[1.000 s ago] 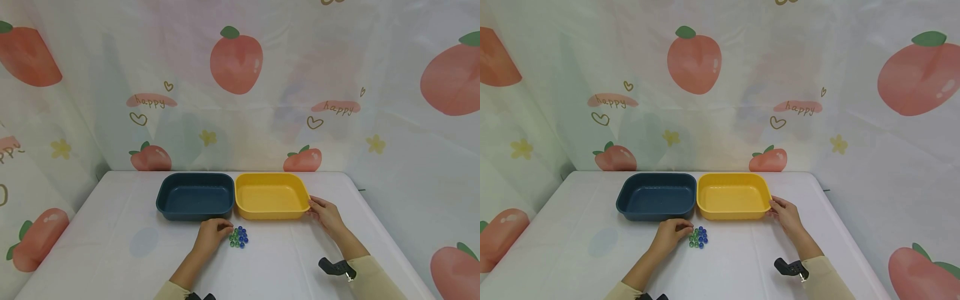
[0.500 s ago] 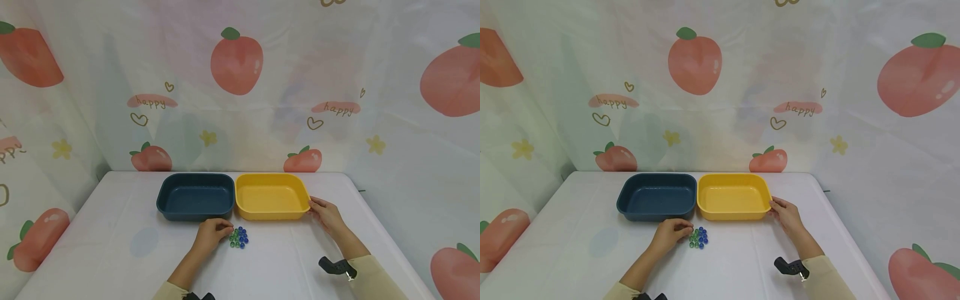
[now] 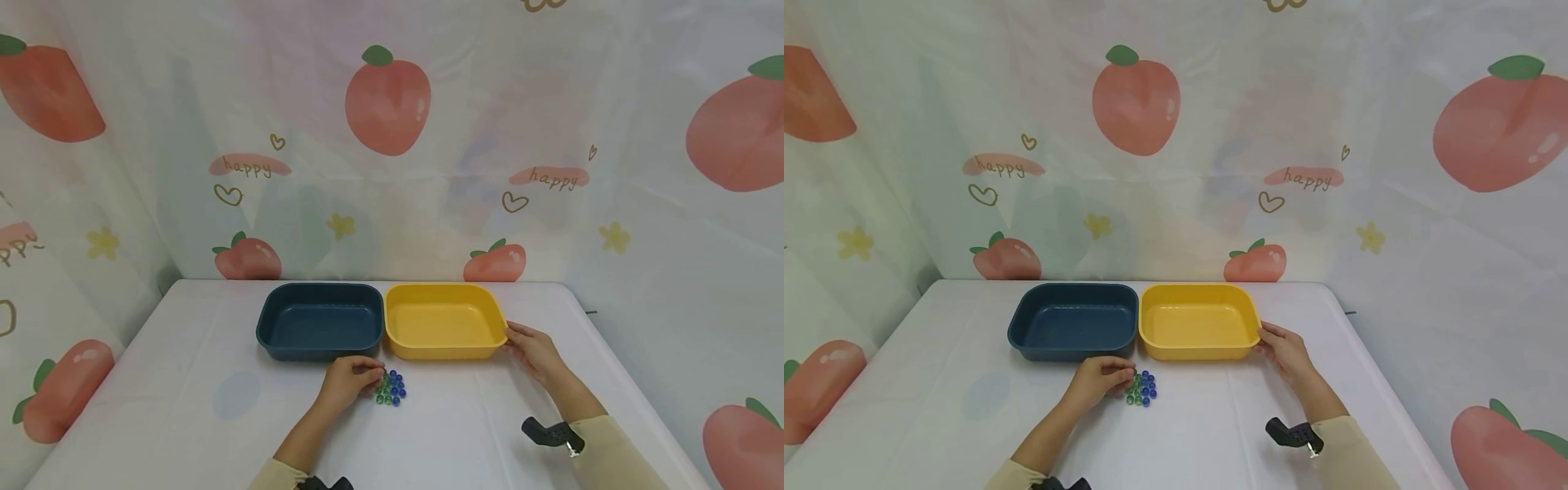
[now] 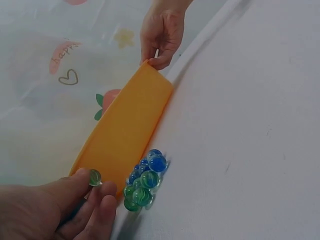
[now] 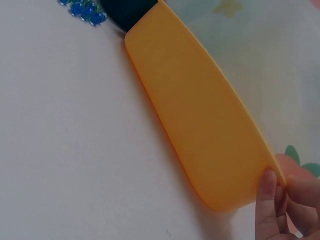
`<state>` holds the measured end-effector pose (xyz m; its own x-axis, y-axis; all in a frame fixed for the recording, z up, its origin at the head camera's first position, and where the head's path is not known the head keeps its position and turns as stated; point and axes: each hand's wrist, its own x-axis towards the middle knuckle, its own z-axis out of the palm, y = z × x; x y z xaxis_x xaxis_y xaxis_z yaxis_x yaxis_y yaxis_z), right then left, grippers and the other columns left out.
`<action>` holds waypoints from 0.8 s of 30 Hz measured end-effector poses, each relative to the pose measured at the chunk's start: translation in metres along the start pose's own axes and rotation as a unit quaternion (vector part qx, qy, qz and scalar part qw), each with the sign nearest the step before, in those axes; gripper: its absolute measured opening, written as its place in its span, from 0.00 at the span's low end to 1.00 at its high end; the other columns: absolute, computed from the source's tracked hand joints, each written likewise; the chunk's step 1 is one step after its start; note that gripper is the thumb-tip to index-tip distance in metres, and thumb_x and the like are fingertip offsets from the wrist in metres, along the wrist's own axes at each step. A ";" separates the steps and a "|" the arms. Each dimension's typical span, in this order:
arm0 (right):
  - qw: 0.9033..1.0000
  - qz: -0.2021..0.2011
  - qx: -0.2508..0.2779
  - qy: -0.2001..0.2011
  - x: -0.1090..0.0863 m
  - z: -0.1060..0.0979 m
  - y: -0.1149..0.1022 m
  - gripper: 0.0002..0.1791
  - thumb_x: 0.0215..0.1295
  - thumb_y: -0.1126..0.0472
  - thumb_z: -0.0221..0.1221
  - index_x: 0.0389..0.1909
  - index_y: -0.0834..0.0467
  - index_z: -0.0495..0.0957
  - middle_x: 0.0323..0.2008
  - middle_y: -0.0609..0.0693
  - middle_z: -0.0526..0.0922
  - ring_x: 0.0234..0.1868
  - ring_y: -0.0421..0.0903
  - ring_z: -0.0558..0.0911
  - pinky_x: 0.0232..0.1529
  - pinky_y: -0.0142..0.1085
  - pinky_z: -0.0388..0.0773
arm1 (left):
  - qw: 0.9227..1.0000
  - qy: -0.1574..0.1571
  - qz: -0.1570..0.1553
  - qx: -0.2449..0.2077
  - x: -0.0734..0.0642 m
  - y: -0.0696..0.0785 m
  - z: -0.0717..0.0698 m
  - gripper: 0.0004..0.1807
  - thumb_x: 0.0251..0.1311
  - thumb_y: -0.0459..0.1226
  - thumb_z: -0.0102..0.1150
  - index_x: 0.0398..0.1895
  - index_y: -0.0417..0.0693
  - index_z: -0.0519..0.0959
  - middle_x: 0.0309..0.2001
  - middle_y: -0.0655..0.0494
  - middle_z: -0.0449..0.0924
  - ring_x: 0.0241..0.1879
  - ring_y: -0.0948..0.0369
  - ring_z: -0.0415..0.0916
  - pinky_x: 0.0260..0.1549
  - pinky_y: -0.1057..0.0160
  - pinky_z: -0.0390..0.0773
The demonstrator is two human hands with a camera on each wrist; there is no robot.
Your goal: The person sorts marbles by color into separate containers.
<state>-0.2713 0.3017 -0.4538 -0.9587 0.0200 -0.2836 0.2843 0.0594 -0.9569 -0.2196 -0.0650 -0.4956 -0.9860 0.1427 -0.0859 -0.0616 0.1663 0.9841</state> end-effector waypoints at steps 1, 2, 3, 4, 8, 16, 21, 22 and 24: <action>1.000 0.002 0.004 -0.003 -0.001 0.000 -0.001 0.31 0.76 0.59 0.50 0.73 0.69 0.54 0.41 0.41 0.81 0.37 0.35 0.82 0.46 0.24 0.82 | 1.000 -0.002 -0.005 -0.010 0.000 0.001 0.000 0.11 0.59 0.33 0.66 0.43 0.35 0.85 0.36 0.47 0.87 0.32 0.62 0.85 0.32 0.65 0.86; 1.000 0.005 0.006 -0.006 -0.001 -0.001 -0.002 0.31 0.76 0.60 0.49 0.74 0.69 0.54 0.41 0.41 0.81 0.37 0.35 0.82 0.46 0.24 0.82 | 1.000 -0.004 -0.008 -0.018 0.000 0.002 0.000 0.11 0.60 0.33 0.66 0.43 0.35 0.85 0.36 0.46 0.87 0.32 0.61 0.85 0.32 0.64 0.86; 1.000 0.007 0.011 -0.010 -0.002 -0.001 -0.003 0.31 0.76 0.60 0.49 0.74 0.69 0.53 0.41 0.41 0.81 0.37 0.36 0.82 0.46 0.25 0.82 | 1.000 -0.006 -0.012 -0.024 0.000 0.002 0.000 0.11 0.60 0.33 0.66 0.44 0.34 0.84 0.37 0.46 0.87 0.32 0.61 0.85 0.33 0.65 0.86; 1.000 0.008 0.013 -0.013 -0.002 -0.001 -0.004 0.31 0.76 0.61 0.49 0.74 0.69 0.53 0.41 0.41 0.81 0.37 0.36 0.82 0.46 0.25 0.82 | 0.999 -0.007 -0.016 -0.029 0.000 0.003 0.000 0.12 0.60 0.33 0.66 0.44 0.34 0.84 0.37 0.46 0.87 0.32 0.62 0.85 0.33 0.65 0.86; 0.999 0.016 0.025 -0.022 -0.002 -0.003 -0.006 0.32 0.76 0.62 0.49 0.74 0.70 0.52 0.40 0.42 0.82 0.37 0.37 0.82 0.45 0.26 0.82 | 0.998 -0.009 -0.037 -0.042 0.000 0.007 0.000 0.13 0.60 0.33 0.66 0.46 0.34 0.84 0.39 0.45 0.87 0.33 0.62 0.85 0.33 0.65 0.86; 0.999 0.021 0.023 -0.024 0.001 -0.003 -0.005 0.32 0.76 0.61 0.50 0.74 0.69 0.51 0.40 0.42 0.82 0.38 0.37 0.82 0.45 0.26 0.82 | 0.996 -0.012 -0.058 -0.065 0.001 0.016 0.002 0.13 0.61 0.31 0.65 0.47 0.33 0.83 0.39 0.44 0.87 0.33 0.61 0.86 0.35 0.65 0.86; 0.999 0.020 0.005 -0.027 0.003 -0.004 -0.005 0.32 0.76 0.60 0.49 0.74 0.68 0.52 0.40 0.42 0.81 0.39 0.37 0.82 0.45 0.25 0.82 | 0.996 -0.008 -0.063 -0.067 0.001 0.021 0.003 0.13 0.61 0.32 0.65 0.47 0.34 0.83 0.40 0.43 0.87 0.34 0.60 0.87 0.35 0.66 0.86; 0.999 0.020 0.005 -0.028 0.003 -0.004 -0.004 0.32 0.76 0.59 0.50 0.74 0.68 0.52 0.40 0.42 0.81 0.39 0.37 0.82 0.45 0.25 0.82 | 0.996 -0.008 -0.064 -0.068 0.001 0.021 0.004 0.13 0.61 0.32 0.65 0.47 0.34 0.83 0.40 0.43 0.87 0.34 0.60 0.87 0.35 0.66 0.86; 0.999 0.021 0.010 -0.030 0.003 -0.005 -0.003 0.32 0.76 0.59 0.50 0.74 0.68 0.52 0.39 0.41 0.82 0.38 0.37 0.82 0.45 0.24 0.82 | 0.995 -0.008 -0.066 -0.071 0.001 0.023 0.004 0.13 0.61 0.32 0.65 0.47 0.34 0.83 0.41 0.42 0.87 0.35 0.60 0.87 0.35 0.66 0.86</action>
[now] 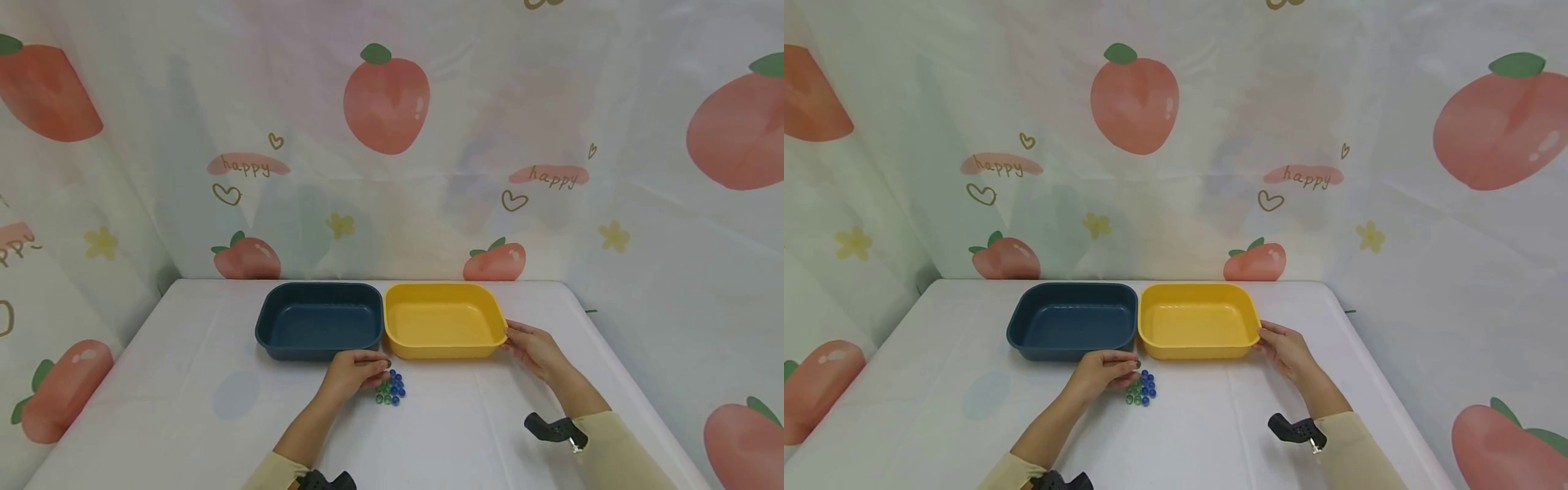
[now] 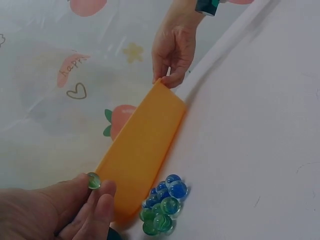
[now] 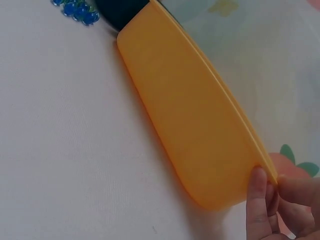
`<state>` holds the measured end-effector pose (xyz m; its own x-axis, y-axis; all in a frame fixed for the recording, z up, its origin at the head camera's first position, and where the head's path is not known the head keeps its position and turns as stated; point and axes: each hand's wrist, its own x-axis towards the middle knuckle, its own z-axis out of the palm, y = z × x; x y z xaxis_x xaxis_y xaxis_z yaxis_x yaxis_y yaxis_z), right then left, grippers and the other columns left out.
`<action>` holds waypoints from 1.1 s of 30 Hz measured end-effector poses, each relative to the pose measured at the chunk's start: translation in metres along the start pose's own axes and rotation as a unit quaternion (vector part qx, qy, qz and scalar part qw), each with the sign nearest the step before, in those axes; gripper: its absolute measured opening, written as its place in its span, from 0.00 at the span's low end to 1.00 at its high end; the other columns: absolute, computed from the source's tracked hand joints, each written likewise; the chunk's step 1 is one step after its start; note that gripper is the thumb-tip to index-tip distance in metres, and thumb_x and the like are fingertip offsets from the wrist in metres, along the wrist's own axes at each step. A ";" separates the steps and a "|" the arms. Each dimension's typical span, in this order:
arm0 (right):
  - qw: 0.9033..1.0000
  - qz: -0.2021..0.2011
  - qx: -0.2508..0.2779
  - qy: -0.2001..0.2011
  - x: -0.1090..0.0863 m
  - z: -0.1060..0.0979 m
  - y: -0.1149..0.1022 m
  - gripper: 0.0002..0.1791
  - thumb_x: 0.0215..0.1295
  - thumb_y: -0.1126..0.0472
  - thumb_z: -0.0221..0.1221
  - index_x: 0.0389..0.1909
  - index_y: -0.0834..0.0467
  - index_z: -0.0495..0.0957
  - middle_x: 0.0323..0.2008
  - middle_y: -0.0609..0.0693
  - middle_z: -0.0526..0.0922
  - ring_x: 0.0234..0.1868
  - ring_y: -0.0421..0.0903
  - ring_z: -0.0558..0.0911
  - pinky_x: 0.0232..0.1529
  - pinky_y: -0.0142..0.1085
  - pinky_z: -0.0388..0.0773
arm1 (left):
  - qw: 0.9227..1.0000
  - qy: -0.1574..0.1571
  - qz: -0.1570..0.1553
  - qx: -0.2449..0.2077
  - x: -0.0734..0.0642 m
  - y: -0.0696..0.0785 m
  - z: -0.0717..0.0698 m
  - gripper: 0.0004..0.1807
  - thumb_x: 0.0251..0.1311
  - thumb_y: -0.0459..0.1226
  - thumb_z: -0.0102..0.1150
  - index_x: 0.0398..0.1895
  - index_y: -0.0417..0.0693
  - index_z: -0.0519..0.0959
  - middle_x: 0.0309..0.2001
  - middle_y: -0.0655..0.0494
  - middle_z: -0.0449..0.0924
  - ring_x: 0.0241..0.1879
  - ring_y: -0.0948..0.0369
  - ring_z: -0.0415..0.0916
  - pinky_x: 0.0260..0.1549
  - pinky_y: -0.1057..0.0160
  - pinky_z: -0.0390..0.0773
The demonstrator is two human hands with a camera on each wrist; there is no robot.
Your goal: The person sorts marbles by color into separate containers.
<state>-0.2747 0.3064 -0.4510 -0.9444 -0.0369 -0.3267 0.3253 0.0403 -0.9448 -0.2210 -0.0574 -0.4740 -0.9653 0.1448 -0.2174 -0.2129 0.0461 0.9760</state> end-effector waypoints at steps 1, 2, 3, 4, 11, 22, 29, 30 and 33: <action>1.000 0.000 0.002 -0.002 0.000 0.000 0.000 0.33 0.76 0.59 0.50 0.74 0.68 0.52 0.39 0.41 0.82 0.38 0.37 0.82 0.45 0.24 0.82 | 1.000 0.000 0.000 -0.001 0.000 0.001 0.000 0.13 0.61 0.32 0.65 0.48 0.34 0.83 0.41 0.42 0.86 0.35 0.59 0.87 0.35 0.66 0.86; 1.000 0.000 0.005 -0.004 0.000 -0.001 -0.001 0.33 0.76 0.60 0.50 0.74 0.68 0.51 0.39 0.41 0.82 0.38 0.37 0.82 0.45 0.25 0.82 | 1.000 0.000 0.000 -0.002 0.000 0.002 0.001 0.14 0.61 0.32 0.65 0.48 0.34 0.83 0.42 0.41 0.86 0.35 0.59 0.87 0.35 0.66 0.86; 1.000 0.001 0.008 -0.006 0.000 -0.001 -0.001 0.33 0.76 0.60 0.50 0.74 0.68 0.51 0.39 0.41 0.82 0.38 0.37 0.82 0.45 0.25 0.82 | 1.000 0.000 0.000 -0.002 0.001 0.002 0.001 0.14 0.61 0.32 0.65 0.48 0.34 0.83 0.42 0.41 0.86 0.35 0.59 0.87 0.35 0.66 0.86; 1.000 0.001 0.011 -0.007 -0.001 -0.001 -0.001 0.33 0.76 0.60 0.50 0.74 0.68 0.51 0.39 0.41 0.82 0.38 0.37 0.82 0.46 0.25 0.82 | 1.000 0.000 -0.002 -0.001 0.001 0.003 0.001 0.14 0.61 0.32 0.65 0.48 0.34 0.83 0.43 0.40 0.86 0.35 0.59 0.87 0.35 0.66 0.86; 1.000 -0.005 0.009 -0.012 -0.002 -0.001 0.000 0.32 0.76 0.61 0.49 0.74 0.69 0.51 0.42 0.41 0.81 0.40 0.37 0.82 0.48 0.27 0.82 | 1.000 0.010 -0.005 0.020 0.005 0.009 0.004 0.13 0.60 0.34 0.66 0.46 0.38 0.85 0.42 0.43 0.87 0.35 0.60 0.86 0.35 0.67 0.86; 1.000 -0.004 0.013 -0.013 -0.002 0.000 -0.001 0.33 0.77 0.61 0.48 0.75 0.69 0.49 0.42 0.41 0.80 0.39 0.37 0.82 0.47 0.26 0.82 | 0.999 0.018 0.013 0.026 0.010 0.026 0.006 0.13 0.60 0.36 0.67 0.46 0.38 0.85 0.38 0.46 0.88 0.36 0.58 0.87 0.36 0.66 0.86; 1.000 0.001 0.018 -0.012 -0.001 0.000 -0.001 0.33 0.77 0.61 0.49 0.75 0.68 0.49 0.44 0.43 0.80 0.41 0.38 0.82 0.49 0.27 0.81 | 0.999 0.028 0.007 0.045 0.014 0.035 0.008 0.13 0.59 0.37 0.68 0.45 0.42 0.86 0.38 0.48 0.88 0.39 0.56 0.87 0.39 0.65 0.86; 1.000 0.004 0.020 -0.010 -0.001 0.001 -0.001 0.33 0.76 0.61 0.49 0.75 0.68 0.49 0.44 0.43 0.80 0.41 0.38 0.82 0.49 0.27 0.81 | 0.998 0.027 0.006 0.047 0.014 0.036 0.008 0.13 0.59 0.37 0.68 0.46 0.42 0.85 0.38 0.49 0.88 0.39 0.55 0.87 0.40 0.63 0.86; 0.999 0.013 0.027 -0.012 -0.002 0.000 -0.002 0.34 0.76 0.60 0.50 0.76 0.67 0.48 0.44 0.44 0.80 0.41 0.38 0.82 0.50 0.28 0.81 | 0.998 0.024 0.004 0.052 0.017 0.039 0.010 0.13 0.59 0.37 0.68 0.45 0.41 0.85 0.38 0.49 0.88 0.39 0.55 0.87 0.42 0.60 0.86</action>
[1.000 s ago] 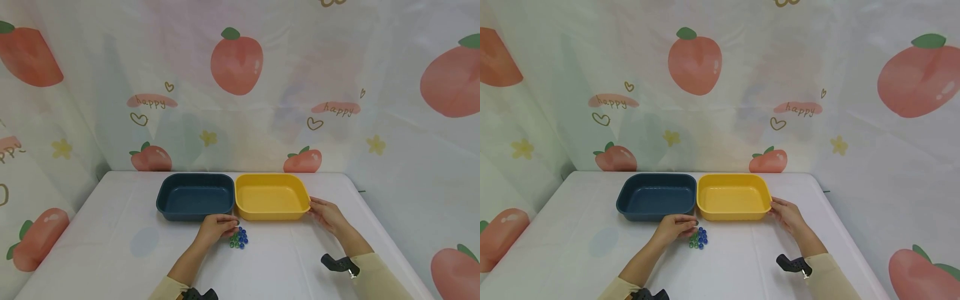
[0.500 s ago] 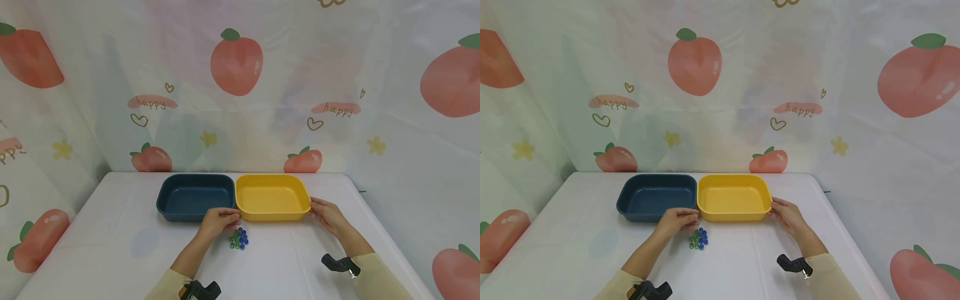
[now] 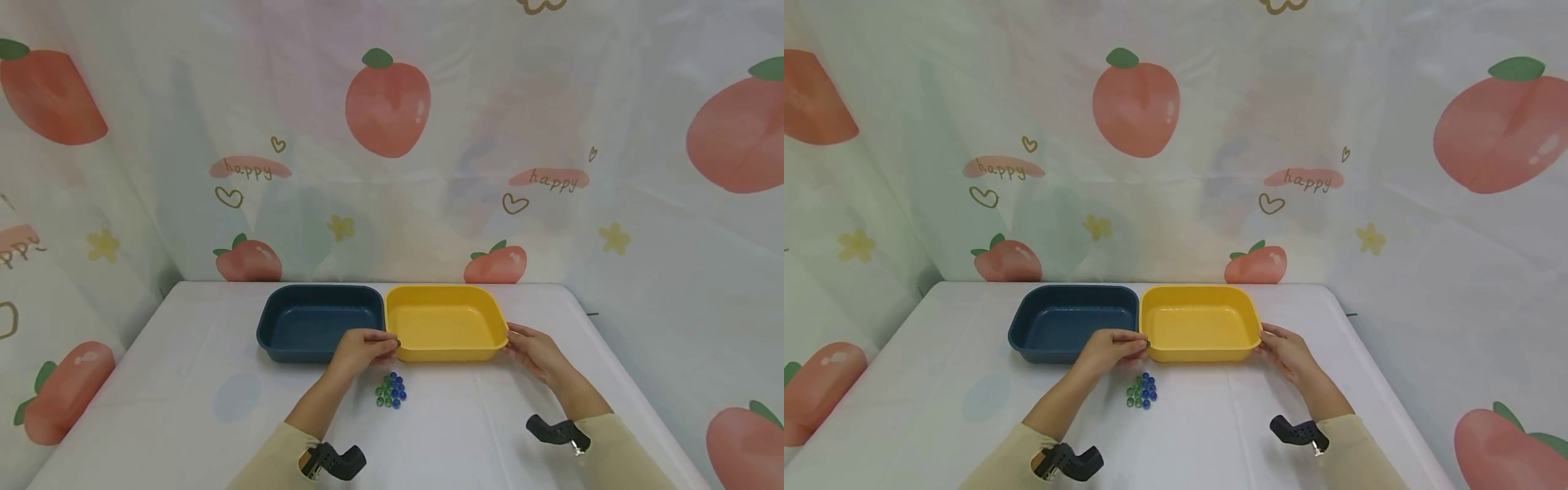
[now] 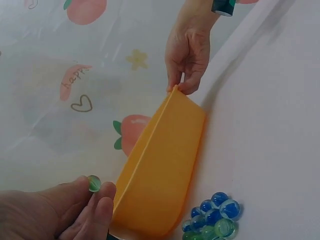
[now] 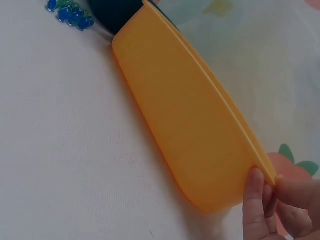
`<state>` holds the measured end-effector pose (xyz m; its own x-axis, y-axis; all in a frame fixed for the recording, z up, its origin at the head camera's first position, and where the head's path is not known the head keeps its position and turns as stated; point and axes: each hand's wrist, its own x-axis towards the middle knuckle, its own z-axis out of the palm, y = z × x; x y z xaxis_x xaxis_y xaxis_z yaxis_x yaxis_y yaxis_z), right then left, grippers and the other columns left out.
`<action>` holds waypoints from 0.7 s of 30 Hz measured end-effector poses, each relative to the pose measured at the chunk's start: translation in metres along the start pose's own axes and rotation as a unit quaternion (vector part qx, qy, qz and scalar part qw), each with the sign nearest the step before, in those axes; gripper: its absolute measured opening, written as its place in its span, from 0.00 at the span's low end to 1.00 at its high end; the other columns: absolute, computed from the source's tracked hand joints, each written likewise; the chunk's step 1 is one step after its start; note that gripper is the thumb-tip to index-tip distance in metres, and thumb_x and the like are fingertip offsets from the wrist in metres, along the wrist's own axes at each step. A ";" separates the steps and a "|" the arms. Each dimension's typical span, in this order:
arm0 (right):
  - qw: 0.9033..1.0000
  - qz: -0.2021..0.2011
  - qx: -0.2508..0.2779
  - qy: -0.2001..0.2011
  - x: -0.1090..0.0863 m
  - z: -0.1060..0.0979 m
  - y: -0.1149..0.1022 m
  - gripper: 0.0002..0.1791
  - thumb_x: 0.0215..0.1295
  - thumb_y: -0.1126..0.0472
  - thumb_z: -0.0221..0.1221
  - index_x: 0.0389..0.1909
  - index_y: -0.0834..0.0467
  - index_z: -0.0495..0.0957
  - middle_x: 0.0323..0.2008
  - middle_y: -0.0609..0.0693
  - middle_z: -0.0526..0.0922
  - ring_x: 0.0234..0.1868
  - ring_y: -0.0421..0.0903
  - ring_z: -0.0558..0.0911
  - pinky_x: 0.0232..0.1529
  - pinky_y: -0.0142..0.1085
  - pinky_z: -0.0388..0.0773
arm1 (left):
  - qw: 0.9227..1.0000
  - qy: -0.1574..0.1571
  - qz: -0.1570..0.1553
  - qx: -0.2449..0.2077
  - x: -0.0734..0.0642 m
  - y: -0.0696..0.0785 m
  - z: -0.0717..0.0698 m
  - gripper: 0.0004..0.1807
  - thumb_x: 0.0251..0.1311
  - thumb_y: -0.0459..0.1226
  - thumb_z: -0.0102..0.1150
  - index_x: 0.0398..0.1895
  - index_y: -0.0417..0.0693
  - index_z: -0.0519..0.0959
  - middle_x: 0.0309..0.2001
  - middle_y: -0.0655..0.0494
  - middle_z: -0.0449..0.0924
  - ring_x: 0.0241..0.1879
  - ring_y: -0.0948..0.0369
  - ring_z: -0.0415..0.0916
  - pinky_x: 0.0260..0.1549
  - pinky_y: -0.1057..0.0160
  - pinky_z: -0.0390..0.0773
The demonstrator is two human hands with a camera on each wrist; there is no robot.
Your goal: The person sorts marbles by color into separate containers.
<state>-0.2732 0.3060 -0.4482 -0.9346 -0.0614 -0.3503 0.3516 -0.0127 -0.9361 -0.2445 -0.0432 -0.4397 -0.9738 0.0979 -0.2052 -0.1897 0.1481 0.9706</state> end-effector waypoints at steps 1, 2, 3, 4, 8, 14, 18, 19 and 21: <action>1.000 0.002 0.004 -0.001 0.000 0.000 0.000 0.34 0.76 0.60 0.50 0.76 0.67 0.48 0.44 0.44 0.80 0.41 0.39 0.82 0.49 0.28 0.81 | 1.000 -0.001 0.002 0.003 0.001 0.001 0.000 0.13 0.59 0.36 0.68 0.45 0.40 0.85 0.38 0.48 0.88 0.38 0.55 0.87 0.41 0.60 0.86; 1.000 0.004 0.007 -0.003 -0.001 -0.001 0.000 0.35 0.76 0.60 0.50 0.76 0.67 0.48 0.44 0.44 0.80 0.41 0.39 0.82 0.49 0.27 0.81 | 1.000 0.000 0.003 0.005 0.002 0.002 0.001 0.13 0.59 0.36 0.68 0.45 0.40 0.85 0.38 0.48 0.88 0.38 0.55 0.87 0.41 0.60 0.86; 1.000 0.005 0.010 -0.006 -0.001 -0.001 -0.001 0.35 0.76 0.61 0.50 0.76 0.67 0.48 0.43 0.44 0.80 0.41 0.39 0.82 0.49 0.27 0.81 | 1.000 0.002 0.004 0.007 0.004 0.002 0.001 0.12 0.59 0.36 0.68 0.45 0.40 0.85 0.37 0.48 0.88 0.37 0.55 0.87 0.40 0.61 0.86; 1.000 0.006 0.013 -0.010 -0.001 -0.002 -0.001 0.35 0.76 0.61 0.50 0.76 0.67 0.47 0.43 0.44 0.81 0.41 0.39 0.82 0.49 0.27 0.81 | 1.000 0.005 0.005 0.008 0.005 0.003 0.002 0.12 0.59 0.35 0.68 0.45 0.40 0.85 0.37 0.48 0.88 0.37 0.56 0.87 0.39 0.62 0.86; 0.999 0.007 0.024 -0.022 -0.002 -0.003 -0.002 0.35 0.76 0.61 0.49 0.76 0.67 0.46 0.41 0.44 0.81 0.40 0.39 0.83 0.48 0.27 0.81 | 1.000 0.018 0.001 0.013 0.010 0.007 0.004 0.11 0.58 0.36 0.68 0.43 0.41 0.86 0.37 0.50 0.88 0.35 0.57 0.87 0.36 0.65 0.86; 0.999 0.012 0.034 -0.024 -0.001 -0.004 -0.002 0.35 0.76 0.61 0.50 0.76 0.66 0.45 0.41 0.44 0.82 0.39 0.39 0.83 0.48 0.26 0.81 | 1.000 0.021 0.009 0.011 0.015 0.011 0.009 0.11 0.57 0.34 0.69 0.42 0.39 0.86 0.37 0.48 0.88 0.33 0.58 0.87 0.37 0.63 0.86; 0.999 0.014 0.037 -0.019 0.000 -0.004 -0.002 0.35 0.76 0.61 0.50 0.76 0.67 0.46 0.41 0.44 0.82 0.39 0.39 0.83 0.48 0.27 0.81 | 1.000 0.021 0.008 0.014 0.017 0.013 0.013 0.10 0.57 0.33 0.68 0.41 0.38 0.86 0.37 0.48 0.88 0.32 0.59 0.87 0.39 0.61 0.85; 0.999 0.014 0.038 -0.019 0.000 -0.004 -0.002 0.35 0.76 0.61 0.49 0.76 0.67 0.46 0.41 0.44 0.82 0.39 0.39 0.83 0.48 0.27 0.82 | 1.000 0.021 0.007 0.014 0.017 0.013 0.014 0.09 0.57 0.33 0.68 0.41 0.38 0.86 0.36 0.48 0.88 0.32 0.59 0.87 0.40 0.60 0.85; 0.999 0.015 0.038 -0.016 -0.001 -0.004 -0.002 0.35 0.76 0.62 0.49 0.76 0.67 0.46 0.42 0.45 0.82 0.40 0.39 0.83 0.48 0.27 0.82 | 1.000 0.022 0.006 0.016 0.020 0.013 0.015 0.09 0.57 0.33 0.68 0.41 0.38 0.86 0.36 0.48 0.88 0.33 0.59 0.87 0.39 0.61 0.85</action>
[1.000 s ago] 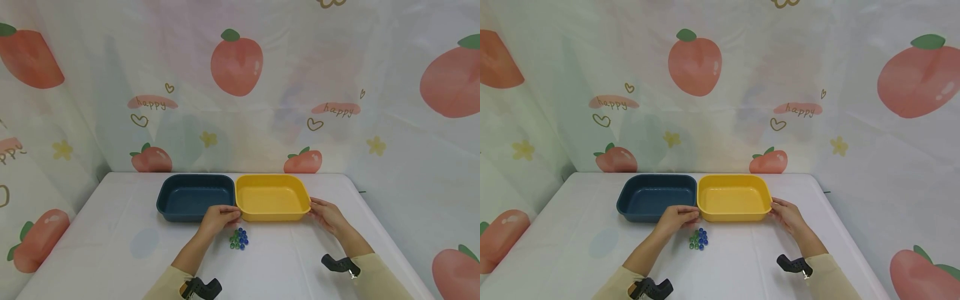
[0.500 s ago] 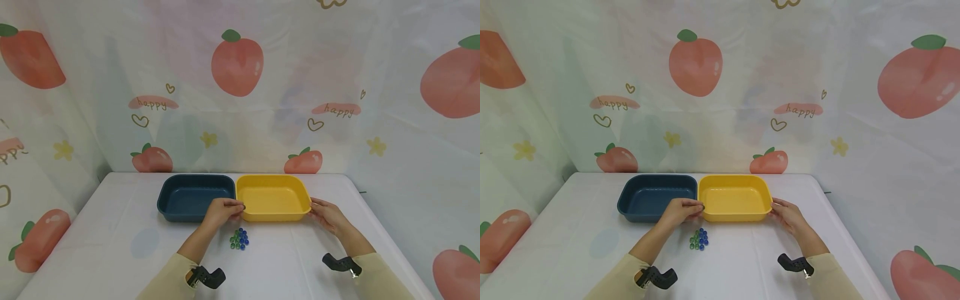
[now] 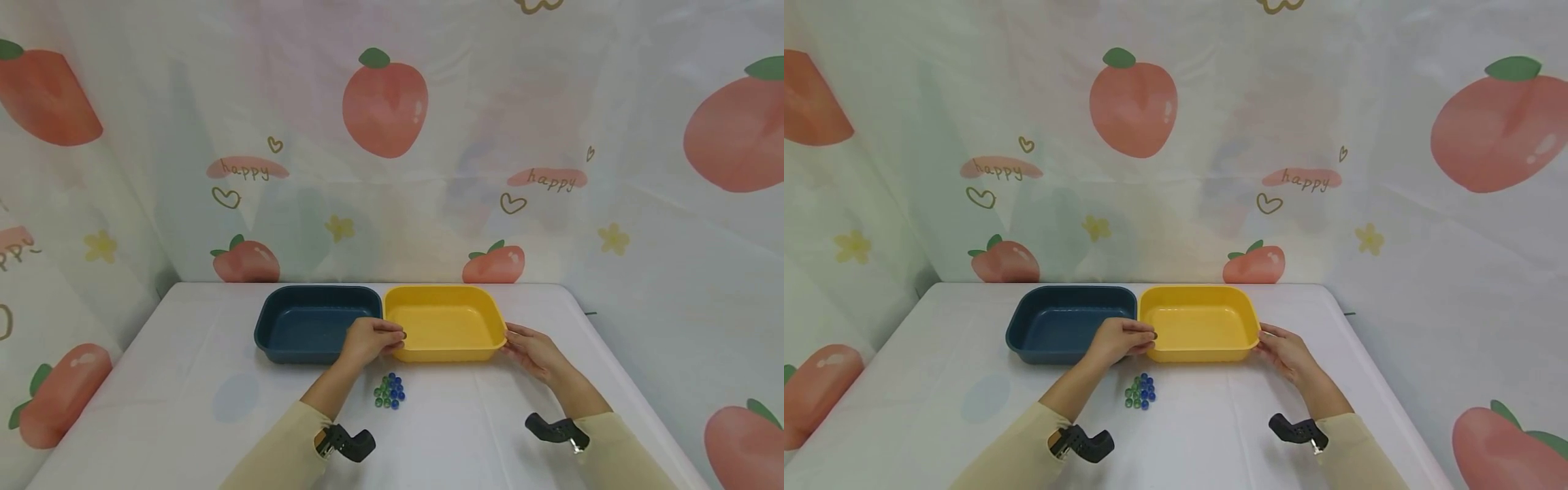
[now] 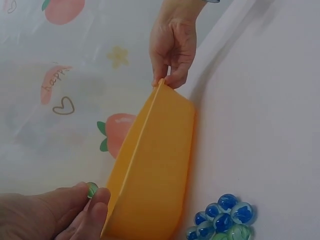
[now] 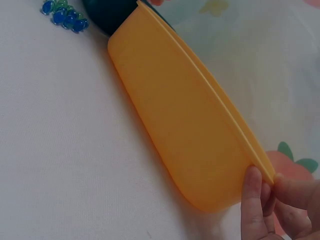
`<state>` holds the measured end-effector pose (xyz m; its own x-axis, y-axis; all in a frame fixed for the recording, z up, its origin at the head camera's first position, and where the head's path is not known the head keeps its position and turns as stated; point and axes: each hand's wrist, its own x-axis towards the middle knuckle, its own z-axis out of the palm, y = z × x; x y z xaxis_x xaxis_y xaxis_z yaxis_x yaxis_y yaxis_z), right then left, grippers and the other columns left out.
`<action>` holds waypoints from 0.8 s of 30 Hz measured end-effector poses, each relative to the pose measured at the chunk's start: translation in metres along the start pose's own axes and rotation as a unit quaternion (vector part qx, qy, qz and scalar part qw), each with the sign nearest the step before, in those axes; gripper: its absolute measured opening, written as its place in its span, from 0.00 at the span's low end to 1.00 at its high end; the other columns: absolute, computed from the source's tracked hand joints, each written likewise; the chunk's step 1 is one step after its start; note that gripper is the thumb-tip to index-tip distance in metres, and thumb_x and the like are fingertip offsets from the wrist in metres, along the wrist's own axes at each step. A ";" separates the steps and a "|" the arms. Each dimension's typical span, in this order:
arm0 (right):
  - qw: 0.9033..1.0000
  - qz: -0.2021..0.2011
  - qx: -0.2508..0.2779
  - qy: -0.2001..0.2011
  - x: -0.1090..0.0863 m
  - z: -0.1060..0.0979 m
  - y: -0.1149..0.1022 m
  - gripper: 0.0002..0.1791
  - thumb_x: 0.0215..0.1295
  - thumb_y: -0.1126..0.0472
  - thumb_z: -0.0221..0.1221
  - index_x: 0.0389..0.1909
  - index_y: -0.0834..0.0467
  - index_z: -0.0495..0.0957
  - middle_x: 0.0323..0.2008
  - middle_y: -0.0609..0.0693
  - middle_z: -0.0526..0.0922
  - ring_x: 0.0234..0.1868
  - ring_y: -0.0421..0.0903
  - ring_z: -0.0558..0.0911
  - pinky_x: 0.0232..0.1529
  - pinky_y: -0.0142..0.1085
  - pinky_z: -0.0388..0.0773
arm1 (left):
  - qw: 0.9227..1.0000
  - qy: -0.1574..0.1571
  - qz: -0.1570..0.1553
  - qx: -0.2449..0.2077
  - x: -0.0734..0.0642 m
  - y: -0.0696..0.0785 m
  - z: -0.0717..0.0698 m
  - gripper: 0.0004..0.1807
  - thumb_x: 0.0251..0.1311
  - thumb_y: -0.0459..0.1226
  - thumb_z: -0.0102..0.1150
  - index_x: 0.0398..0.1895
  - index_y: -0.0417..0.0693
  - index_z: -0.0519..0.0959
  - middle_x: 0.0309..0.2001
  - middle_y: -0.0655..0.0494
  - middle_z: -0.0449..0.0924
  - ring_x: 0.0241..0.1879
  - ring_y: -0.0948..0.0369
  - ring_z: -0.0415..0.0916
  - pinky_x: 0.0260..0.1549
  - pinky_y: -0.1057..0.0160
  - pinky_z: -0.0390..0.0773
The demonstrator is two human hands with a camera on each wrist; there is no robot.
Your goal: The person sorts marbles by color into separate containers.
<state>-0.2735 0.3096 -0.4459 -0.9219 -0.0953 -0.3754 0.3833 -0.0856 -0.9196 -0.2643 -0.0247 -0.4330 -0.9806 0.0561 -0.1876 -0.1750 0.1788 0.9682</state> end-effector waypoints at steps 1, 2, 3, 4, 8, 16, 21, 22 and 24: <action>1.000 0.001 -0.001 0.000 0.000 0.000 0.000 0.35 0.76 0.62 0.49 0.76 0.67 0.46 0.42 0.45 0.82 0.40 0.39 0.83 0.48 0.27 0.82 | 1.000 0.001 -0.001 0.001 0.001 0.000 0.000 0.09 0.57 0.33 0.68 0.41 0.38 0.86 0.36 0.48 0.88 0.32 0.59 0.87 0.38 0.62 0.86; 1.000 0.001 0.000 0.000 0.000 0.001 0.000 0.35 0.76 0.62 0.49 0.76 0.67 0.46 0.42 0.45 0.82 0.40 0.40 0.83 0.48 0.27 0.82 | 1.000 0.002 -0.002 0.000 0.002 0.000 0.001 0.09 0.57 0.33 0.68 0.40 0.38 0.86 0.36 0.48 0.88 0.32 0.59 0.87 0.37 0.63 0.86; 1.000 0.002 0.000 0.000 0.000 0.001 0.000 0.35 0.76 0.61 0.49 0.76 0.67 0.46 0.42 0.45 0.82 0.40 0.40 0.83 0.48 0.27 0.82 | 1.000 0.003 -0.002 -0.001 0.003 -0.001 0.001 0.09 0.57 0.33 0.68 0.40 0.38 0.86 0.36 0.48 0.88 0.32 0.59 0.87 0.36 0.64 0.86; 1.000 0.002 0.000 0.001 0.000 0.001 0.000 0.35 0.76 0.61 0.50 0.76 0.66 0.46 0.42 0.45 0.81 0.40 0.40 0.83 0.48 0.27 0.81 | 1.000 0.004 -0.002 -0.002 0.004 -0.001 0.001 0.09 0.57 0.32 0.69 0.40 0.38 0.86 0.36 0.48 0.88 0.32 0.58 0.87 0.35 0.65 0.86; 1.000 0.004 -0.005 0.004 0.000 0.001 0.001 0.35 0.76 0.61 0.50 0.76 0.66 0.46 0.43 0.45 0.81 0.41 0.40 0.83 0.48 0.26 0.81 | 1.000 0.006 -0.003 -0.004 0.006 -0.002 0.003 0.10 0.56 0.32 0.69 0.40 0.37 0.86 0.36 0.47 0.88 0.32 0.58 0.87 0.33 0.66 0.86; 1.000 0.002 -0.002 0.003 0.001 0.000 0.001 0.34 0.76 0.61 0.50 0.76 0.66 0.47 0.45 0.47 0.80 0.41 0.40 0.82 0.49 0.27 0.82 | 1.000 0.014 0.004 0.020 0.005 -0.002 0.004 0.09 0.54 0.32 0.71 0.39 0.37 0.86 0.33 0.48 0.88 0.31 0.59 0.87 0.35 0.63 0.86; 1.000 0.003 -0.005 0.005 0.001 0.000 0.002 0.34 0.76 0.61 0.49 0.76 0.66 0.47 0.47 0.49 0.79 0.42 0.40 0.82 0.50 0.28 0.81 | 0.999 0.021 0.004 0.037 0.005 -0.002 0.004 0.08 0.54 0.32 0.71 0.37 0.39 0.87 0.31 0.49 0.88 0.30 0.59 0.86 0.33 0.65 0.86; 1.000 0.003 -0.005 0.006 0.001 0.000 0.002 0.34 0.76 0.61 0.49 0.76 0.66 0.47 0.48 0.49 0.79 0.42 0.40 0.82 0.50 0.28 0.81 | 0.999 0.021 0.002 0.039 0.005 -0.002 0.004 0.08 0.54 0.33 0.71 0.37 0.40 0.87 0.31 0.50 0.88 0.30 0.59 0.86 0.34 0.65 0.86; 1.000 0.004 -0.006 0.008 0.001 0.000 0.002 0.34 0.76 0.61 0.49 0.76 0.65 0.47 0.48 0.49 0.78 0.42 0.40 0.82 0.50 0.28 0.81 | 0.999 0.020 -0.003 0.037 0.004 -0.002 0.005 0.08 0.54 0.33 0.71 0.37 0.40 0.87 0.31 0.50 0.88 0.31 0.59 0.87 0.35 0.64 0.86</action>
<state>-0.2734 0.3092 -0.4481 -0.9196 -0.0806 -0.3844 0.3901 -0.0727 -0.9179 -0.2679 -0.0203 -0.4366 -0.9827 0.0167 -0.1843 -0.1743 0.2513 0.9521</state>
